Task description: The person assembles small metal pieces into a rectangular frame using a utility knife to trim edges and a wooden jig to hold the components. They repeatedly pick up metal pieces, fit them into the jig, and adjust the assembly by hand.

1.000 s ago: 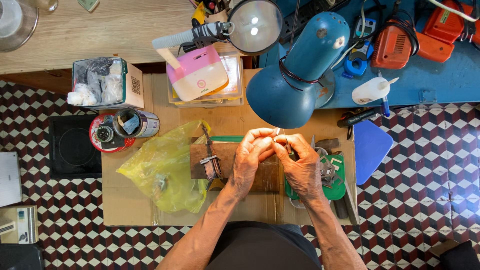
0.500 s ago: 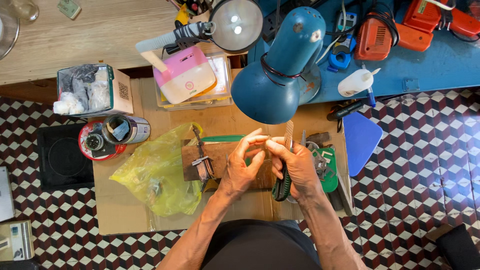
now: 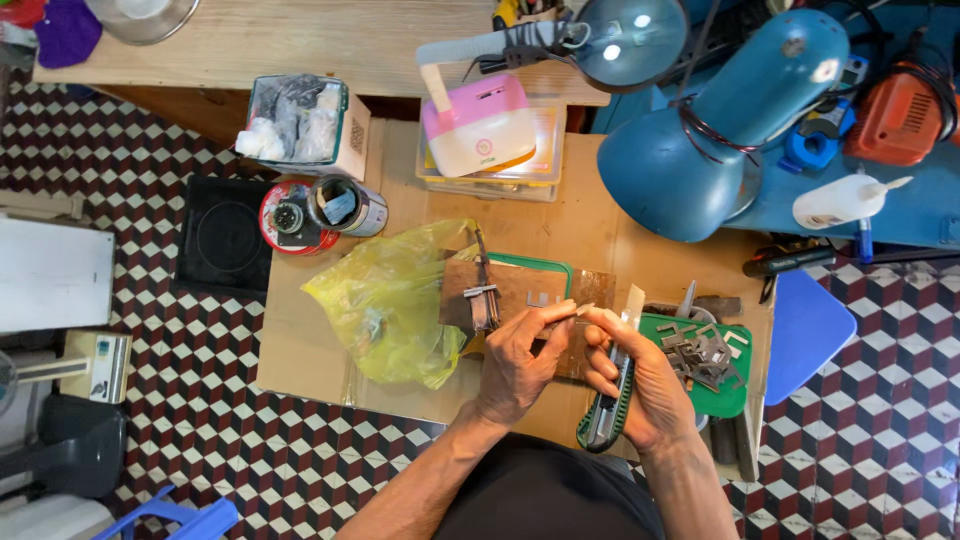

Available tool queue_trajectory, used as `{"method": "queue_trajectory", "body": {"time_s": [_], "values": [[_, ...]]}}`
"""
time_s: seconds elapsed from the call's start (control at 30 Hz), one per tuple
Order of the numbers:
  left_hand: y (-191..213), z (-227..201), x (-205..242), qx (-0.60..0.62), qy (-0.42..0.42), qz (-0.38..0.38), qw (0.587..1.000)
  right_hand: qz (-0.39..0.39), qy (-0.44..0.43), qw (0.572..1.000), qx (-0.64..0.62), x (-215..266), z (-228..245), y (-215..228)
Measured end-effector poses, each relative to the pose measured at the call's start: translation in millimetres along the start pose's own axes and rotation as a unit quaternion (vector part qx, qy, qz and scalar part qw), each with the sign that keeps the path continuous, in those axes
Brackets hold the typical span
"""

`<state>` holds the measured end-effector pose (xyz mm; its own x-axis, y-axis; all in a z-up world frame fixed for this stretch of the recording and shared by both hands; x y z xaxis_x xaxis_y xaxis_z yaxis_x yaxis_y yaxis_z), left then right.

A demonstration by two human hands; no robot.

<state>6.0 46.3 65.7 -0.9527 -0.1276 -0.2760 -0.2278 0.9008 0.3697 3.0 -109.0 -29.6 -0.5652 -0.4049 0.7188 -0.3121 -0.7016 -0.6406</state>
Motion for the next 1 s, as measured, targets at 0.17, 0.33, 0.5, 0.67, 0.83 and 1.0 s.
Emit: {"method": "queue_trajectory", "body": {"time_s": [0.17, 0.33, 0.5, 0.67, 0.83, 1.0], "values": [[53.8, 33.2, 37.2, -0.008, 0.165, -0.093, 0.982, -0.15, 0.03, 0.988, -0.005, -32.5, -26.0, 73.1], [115.3, 70.3, 67.5, 0.12, 0.246, -0.215, 0.937, -0.239, 0.04, 0.958, 0.155, -106.0, -81.8, 158.7], [128.4, 97.2, 100.1, 0.125, 0.323, -0.246, 0.905, -0.371, 0.104, 0.812, 0.439, -135.9, -77.8, 214.6], [105.9, 109.9, 109.0, 0.205, 0.322, -0.191, 0.904, -0.373, 0.205, 0.696, 0.578, -130.2, -51.5, 180.9], [99.1, 78.2, 80.6, 0.075, 0.227, -0.011, 0.971, -0.317, 0.279, 0.755, 0.502, -36.2, -52.1, 82.1], [85.5, 47.8, 56.0, 0.035, 0.043, 0.166, 0.985, -0.145, 0.367, 0.775, 0.493, 52.2, -63.5, -39.6]]}}
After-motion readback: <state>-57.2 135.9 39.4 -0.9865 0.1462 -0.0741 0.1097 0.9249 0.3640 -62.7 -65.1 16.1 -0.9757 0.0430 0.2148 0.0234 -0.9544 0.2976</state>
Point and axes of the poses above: each hand's wrist, its own x-axis away from the middle knuckle, its own y-axis out of the back of the hand, z = x × y, the point moved 9 cm from there along -x, towards the middle knuckle, and after that the axes turned 5 degrees about -y, right-handed, at the moved point
